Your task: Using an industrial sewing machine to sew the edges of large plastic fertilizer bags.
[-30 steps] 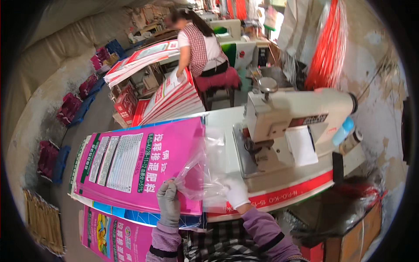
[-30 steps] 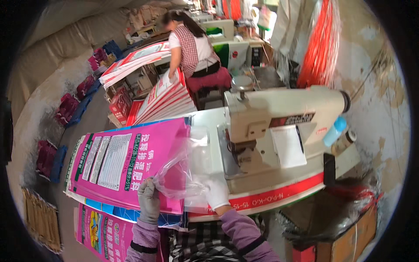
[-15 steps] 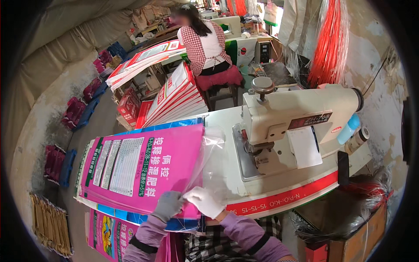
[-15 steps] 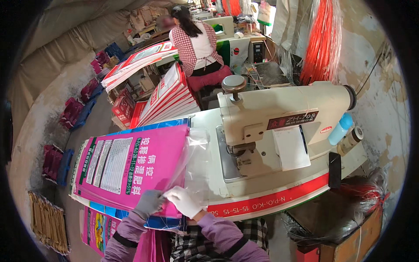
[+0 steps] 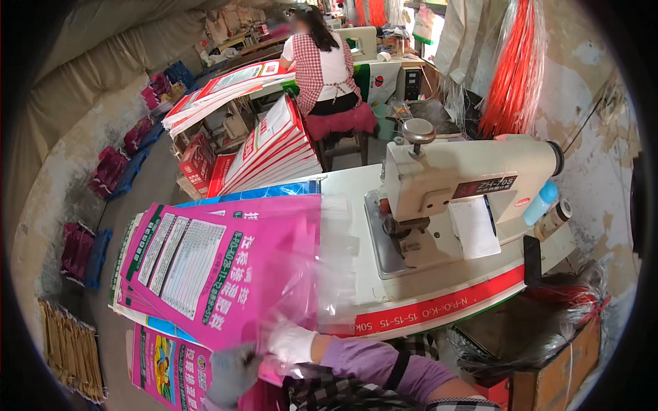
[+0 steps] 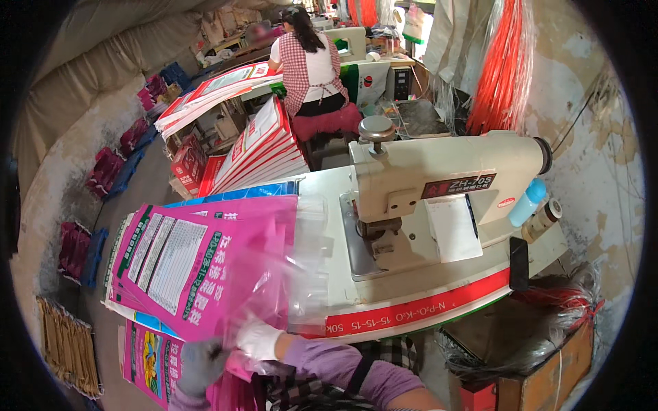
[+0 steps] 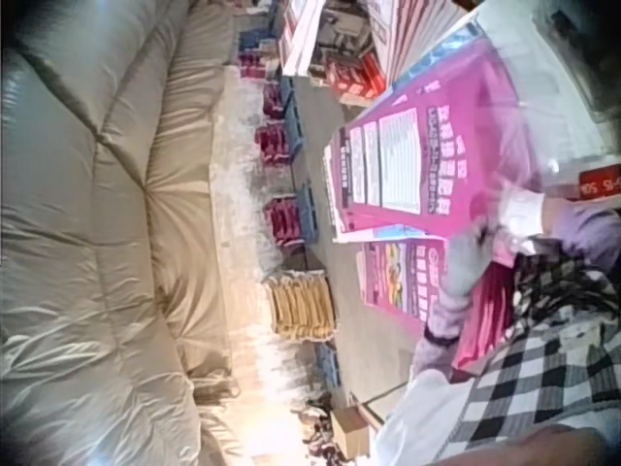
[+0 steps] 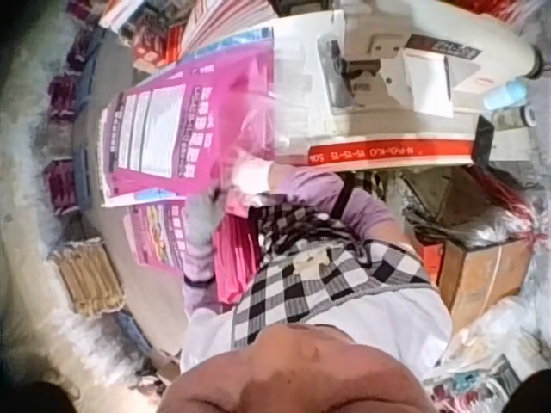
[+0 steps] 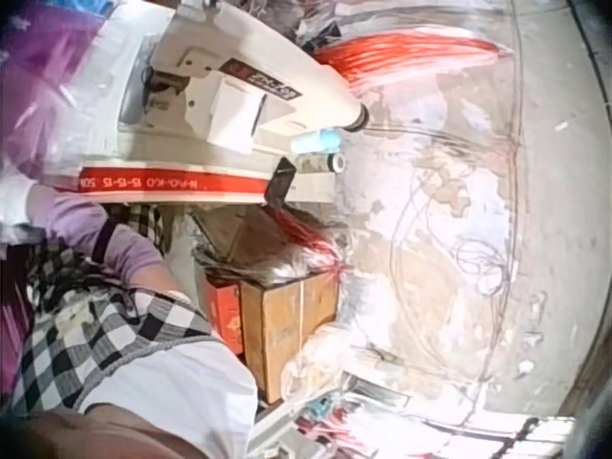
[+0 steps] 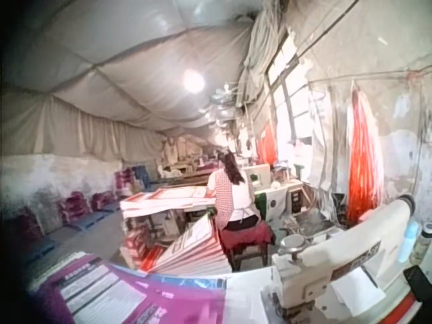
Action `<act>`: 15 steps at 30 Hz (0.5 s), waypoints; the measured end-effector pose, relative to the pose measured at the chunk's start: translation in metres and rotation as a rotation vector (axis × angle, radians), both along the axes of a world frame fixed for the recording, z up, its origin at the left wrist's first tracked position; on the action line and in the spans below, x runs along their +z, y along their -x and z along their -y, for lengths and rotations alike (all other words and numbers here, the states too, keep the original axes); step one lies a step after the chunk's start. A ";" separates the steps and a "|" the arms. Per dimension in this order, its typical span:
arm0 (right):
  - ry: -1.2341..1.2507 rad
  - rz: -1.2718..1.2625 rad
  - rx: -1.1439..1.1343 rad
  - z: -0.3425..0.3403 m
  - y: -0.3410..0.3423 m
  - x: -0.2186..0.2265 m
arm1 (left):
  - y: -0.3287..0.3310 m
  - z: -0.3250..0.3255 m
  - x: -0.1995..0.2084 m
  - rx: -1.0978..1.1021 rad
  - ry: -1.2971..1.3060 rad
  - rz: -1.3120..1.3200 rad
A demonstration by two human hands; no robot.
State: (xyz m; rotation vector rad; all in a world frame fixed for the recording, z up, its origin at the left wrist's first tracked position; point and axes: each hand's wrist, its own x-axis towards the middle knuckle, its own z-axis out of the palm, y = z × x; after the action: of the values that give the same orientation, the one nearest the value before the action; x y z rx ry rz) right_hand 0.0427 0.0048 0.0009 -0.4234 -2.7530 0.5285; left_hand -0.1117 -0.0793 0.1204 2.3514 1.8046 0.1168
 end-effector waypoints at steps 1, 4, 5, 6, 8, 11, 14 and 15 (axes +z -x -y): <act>0.000 -0.004 0.011 -0.017 -0.007 0.001 | 0.008 0.016 -0.003 0.011 0.000 -0.004; 1.051 -0.870 -0.926 -0.082 -0.079 0.028 | 0.025 0.068 -0.015 0.173 -0.150 0.140; 0.855 -0.936 -1.101 -0.083 -0.094 0.006 | 0.031 0.079 -0.022 0.158 -0.126 0.178; 0.652 -1.001 -1.255 -0.081 -0.096 -0.013 | 0.037 0.083 -0.026 0.147 -0.106 0.208; 0.329 -0.914 -1.283 -0.048 -0.081 0.025 | 0.026 0.084 -0.036 0.321 -0.207 0.334; -0.217 -0.651 -1.116 -0.041 -0.088 0.047 | 0.014 0.073 -0.045 0.454 -0.397 0.391; -0.050 -0.581 -0.852 -0.053 -0.092 0.016 | 0.015 0.078 -0.054 0.502 -0.450 0.365; 0.296 -0.684 -0.766 -0.060 -0.090 0.012 | 0.016 0.079 -0.060 0.565 -0.431 0.421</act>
State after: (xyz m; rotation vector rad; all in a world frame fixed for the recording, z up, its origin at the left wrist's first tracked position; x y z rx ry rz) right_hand 0.1329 0.0646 0.0126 -1.0652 -1.6911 0.6955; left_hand -0.1282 -0.1581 0.0608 1.7515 2.3018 1.0749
